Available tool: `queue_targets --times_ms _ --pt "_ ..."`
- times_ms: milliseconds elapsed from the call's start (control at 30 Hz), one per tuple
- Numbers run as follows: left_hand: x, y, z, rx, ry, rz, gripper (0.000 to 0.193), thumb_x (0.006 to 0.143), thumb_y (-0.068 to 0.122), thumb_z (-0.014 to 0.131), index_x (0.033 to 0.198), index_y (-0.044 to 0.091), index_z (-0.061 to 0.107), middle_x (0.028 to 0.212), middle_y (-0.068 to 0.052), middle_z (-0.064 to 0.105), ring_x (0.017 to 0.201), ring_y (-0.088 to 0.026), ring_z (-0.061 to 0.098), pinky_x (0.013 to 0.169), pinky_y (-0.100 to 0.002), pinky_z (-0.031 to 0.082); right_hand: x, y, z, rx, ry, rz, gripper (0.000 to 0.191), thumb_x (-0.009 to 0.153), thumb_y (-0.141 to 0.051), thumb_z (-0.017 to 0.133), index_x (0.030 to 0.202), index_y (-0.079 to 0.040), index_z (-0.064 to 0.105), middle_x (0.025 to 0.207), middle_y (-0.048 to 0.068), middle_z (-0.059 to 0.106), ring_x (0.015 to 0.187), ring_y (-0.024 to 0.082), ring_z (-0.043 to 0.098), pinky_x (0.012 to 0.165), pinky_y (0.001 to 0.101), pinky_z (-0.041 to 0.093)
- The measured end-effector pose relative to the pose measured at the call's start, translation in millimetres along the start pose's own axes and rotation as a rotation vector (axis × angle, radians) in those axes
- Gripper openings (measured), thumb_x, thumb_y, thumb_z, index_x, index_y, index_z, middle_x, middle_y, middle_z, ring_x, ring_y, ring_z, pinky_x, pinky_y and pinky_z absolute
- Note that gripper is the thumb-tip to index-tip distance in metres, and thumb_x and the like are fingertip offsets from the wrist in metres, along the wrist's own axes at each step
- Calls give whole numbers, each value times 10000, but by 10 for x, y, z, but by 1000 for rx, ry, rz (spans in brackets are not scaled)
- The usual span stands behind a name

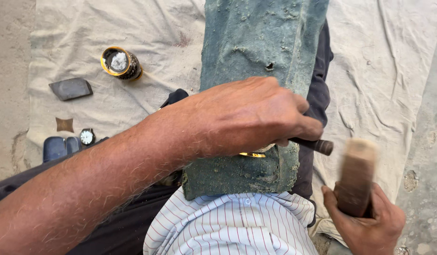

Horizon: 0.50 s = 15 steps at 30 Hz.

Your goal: The person sits on the ground with a small brass vase strapped to a sand-filled cushion and uses a steel punch and wooden mallet to hammer an engraved floral pattern into the vase surface, repositioning the punch around the design as they work.

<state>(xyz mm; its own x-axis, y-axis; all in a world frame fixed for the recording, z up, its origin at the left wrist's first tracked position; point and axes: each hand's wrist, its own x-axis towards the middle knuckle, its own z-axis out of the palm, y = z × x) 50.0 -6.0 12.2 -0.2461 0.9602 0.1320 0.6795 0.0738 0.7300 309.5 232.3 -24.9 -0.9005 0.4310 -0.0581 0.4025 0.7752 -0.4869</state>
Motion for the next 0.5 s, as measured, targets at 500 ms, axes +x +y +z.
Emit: queue_targets --times_ms 500 --pt "-219 26 93 -26 308 -10 381 830 119 793 1199 105 696 862 -105 696 715 -293 724 580 -426 580 316 -373 -306 -111 -191 -50 273 965 -234 805 991 -12 649 797 115 691 716 191 723 695 319 641"
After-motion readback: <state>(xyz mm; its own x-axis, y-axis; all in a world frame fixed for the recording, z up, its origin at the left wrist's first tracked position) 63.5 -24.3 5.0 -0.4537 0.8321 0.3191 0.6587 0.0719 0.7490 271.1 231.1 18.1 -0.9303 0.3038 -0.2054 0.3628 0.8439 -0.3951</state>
